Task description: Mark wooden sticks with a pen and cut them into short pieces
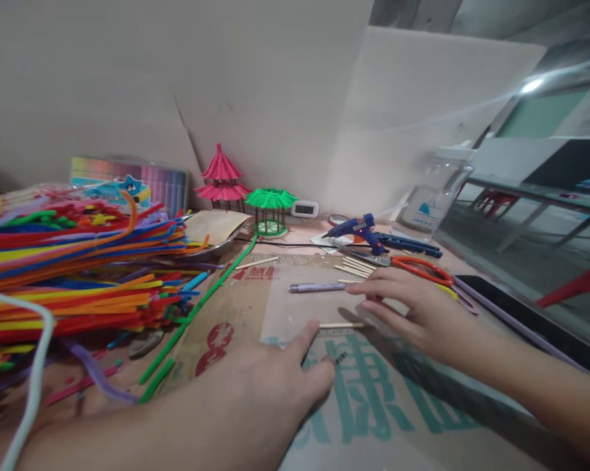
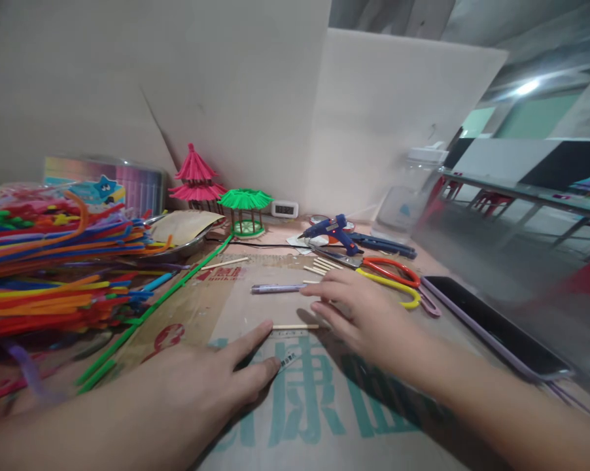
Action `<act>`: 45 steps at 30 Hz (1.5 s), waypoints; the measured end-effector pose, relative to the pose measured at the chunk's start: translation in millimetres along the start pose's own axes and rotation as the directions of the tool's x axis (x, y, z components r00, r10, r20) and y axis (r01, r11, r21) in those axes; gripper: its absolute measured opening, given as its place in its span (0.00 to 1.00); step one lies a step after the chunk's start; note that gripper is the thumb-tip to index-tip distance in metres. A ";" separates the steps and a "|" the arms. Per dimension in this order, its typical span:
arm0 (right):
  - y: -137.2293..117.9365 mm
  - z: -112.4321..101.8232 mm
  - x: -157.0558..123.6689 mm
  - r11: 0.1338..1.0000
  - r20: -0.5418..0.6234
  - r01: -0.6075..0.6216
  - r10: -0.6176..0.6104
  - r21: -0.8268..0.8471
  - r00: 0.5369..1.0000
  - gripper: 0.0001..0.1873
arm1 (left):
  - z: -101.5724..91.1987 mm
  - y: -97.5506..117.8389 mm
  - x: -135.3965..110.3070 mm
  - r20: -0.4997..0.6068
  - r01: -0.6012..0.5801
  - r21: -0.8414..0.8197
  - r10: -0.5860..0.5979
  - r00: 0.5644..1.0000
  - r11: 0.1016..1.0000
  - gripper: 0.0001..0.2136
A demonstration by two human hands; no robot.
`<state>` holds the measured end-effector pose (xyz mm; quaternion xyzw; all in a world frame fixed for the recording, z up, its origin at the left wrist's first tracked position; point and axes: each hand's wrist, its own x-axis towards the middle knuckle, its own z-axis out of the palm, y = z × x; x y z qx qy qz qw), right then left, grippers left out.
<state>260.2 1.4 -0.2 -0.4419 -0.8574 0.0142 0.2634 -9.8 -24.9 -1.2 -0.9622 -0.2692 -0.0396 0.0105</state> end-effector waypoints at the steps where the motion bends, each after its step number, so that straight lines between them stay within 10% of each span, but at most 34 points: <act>1: 3.3 -6.0 0.6 0.999 0.017 -0.034 0.035 -0.013 0.999 0.13 | 1.0 0.3 0.6 -0.001 0.000 -0.001 0.000 1.000 1.000 0.17; 6: 15.7 -14.2 7.1 0.982 0.152 -0.130 0.150 -0.134 0.977 0.15 | 3.9 0.7 2.5 0.000 -0.002 -0.010 0.002 1.000 1.000 0.17; 19: 16.9 29.0 48.6 0.870 0.215 0.216 -0.132 -0.443 0.968 0.11 | 5.6 -2.9 7.7 0.067 -0.071 0.022 0.069 0.995 0.997 0.19; 25: -8.7 11.6 32.6 0.989 -0.105 -0.141 0.146 0.052 0.984 0.05 | 4.7 -3.4 6.7 0.052 -0.094 -0.007 0.094 0.994 0.996 0.16; 30: -36.2 5.6 10.3 0.811 -0.031 -0.205 0.264 0.549 0.964 0.04 | 7.3 1.8 6.4 0.050 -0.051 -0.005 0.051 0.997 0.999 0.18; 39: -35.1 28.5 9.2 0.719 0.036 -0.327 0.388 0.613 0.921 0.08 | 0.9 4.8 12.6 0.105 0.019 0.011 -0.020 0.994 1.000 0.31; 45: -28.2 32.7 8.3 0.815 0.002 -0.268 0.311 0.513 0.950 0.15 | -3.1 4.9 8.4 0.119 0.028 0.038 -0.032 0.992 0.999 0.34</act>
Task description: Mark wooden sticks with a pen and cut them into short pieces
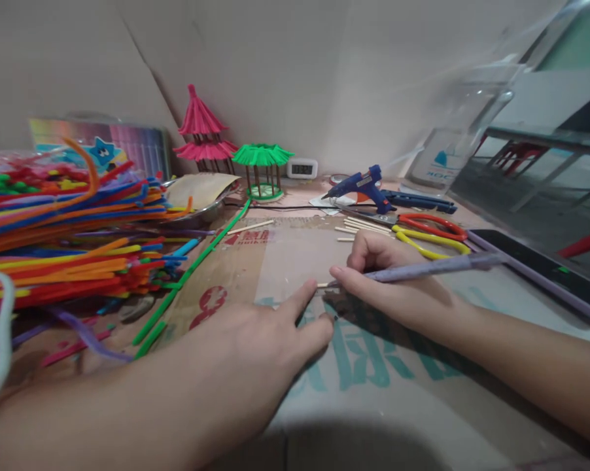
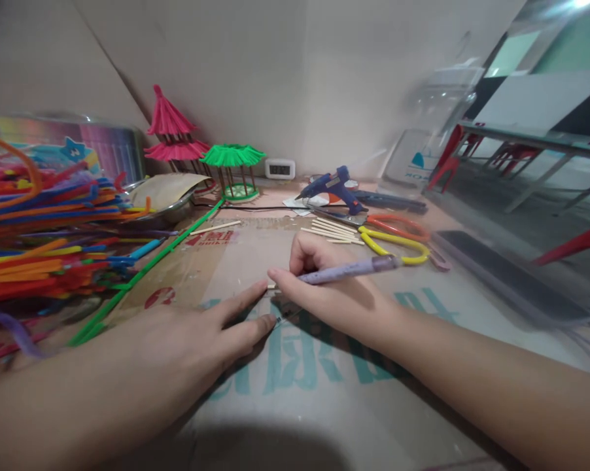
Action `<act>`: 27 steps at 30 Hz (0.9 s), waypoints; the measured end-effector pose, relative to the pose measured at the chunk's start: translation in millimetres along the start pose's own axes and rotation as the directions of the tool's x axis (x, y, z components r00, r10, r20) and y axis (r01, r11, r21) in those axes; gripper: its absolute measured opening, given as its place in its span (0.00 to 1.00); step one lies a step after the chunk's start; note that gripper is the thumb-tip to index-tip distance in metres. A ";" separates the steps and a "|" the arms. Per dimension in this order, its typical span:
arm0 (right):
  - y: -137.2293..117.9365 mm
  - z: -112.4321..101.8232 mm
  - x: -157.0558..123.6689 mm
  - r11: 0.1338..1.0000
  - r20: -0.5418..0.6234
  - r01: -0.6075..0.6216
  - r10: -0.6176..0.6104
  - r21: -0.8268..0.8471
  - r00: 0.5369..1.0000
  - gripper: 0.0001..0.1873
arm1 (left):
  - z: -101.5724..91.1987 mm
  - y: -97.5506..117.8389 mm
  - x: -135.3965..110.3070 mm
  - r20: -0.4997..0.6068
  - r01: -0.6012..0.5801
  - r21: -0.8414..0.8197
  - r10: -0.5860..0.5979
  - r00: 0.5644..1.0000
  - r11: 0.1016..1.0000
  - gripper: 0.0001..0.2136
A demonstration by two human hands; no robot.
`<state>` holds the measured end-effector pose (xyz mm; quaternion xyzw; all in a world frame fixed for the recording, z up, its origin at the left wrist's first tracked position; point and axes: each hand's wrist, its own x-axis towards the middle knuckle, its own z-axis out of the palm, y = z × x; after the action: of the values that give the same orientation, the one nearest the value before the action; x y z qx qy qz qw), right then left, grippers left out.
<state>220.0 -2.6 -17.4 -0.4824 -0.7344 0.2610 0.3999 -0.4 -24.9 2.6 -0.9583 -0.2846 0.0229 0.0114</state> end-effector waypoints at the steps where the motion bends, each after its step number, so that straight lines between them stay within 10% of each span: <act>1: 1.5 -0.2 0.7 0.999 -0.005 0.025 -0.025 -0.023 1.000 0.16 | -0.7 -0.3 -0.1 0.000 0.000 0.003 0.000 1.000 1.000 0.34; 27: 1.8 3.1 6.4 0.995 0.010 0.042 -0.041 -0.089 0.999 0.13 | 1.6 0.6 1.0 0.028 0.041 0.070 -0.043 0.999 0.997 0.30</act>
<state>216.9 4.0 -18.3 -0.4835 -0.7566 0.2215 0.3804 0.7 -24.9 0.9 -0.9507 -0.3038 0.0469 0.0407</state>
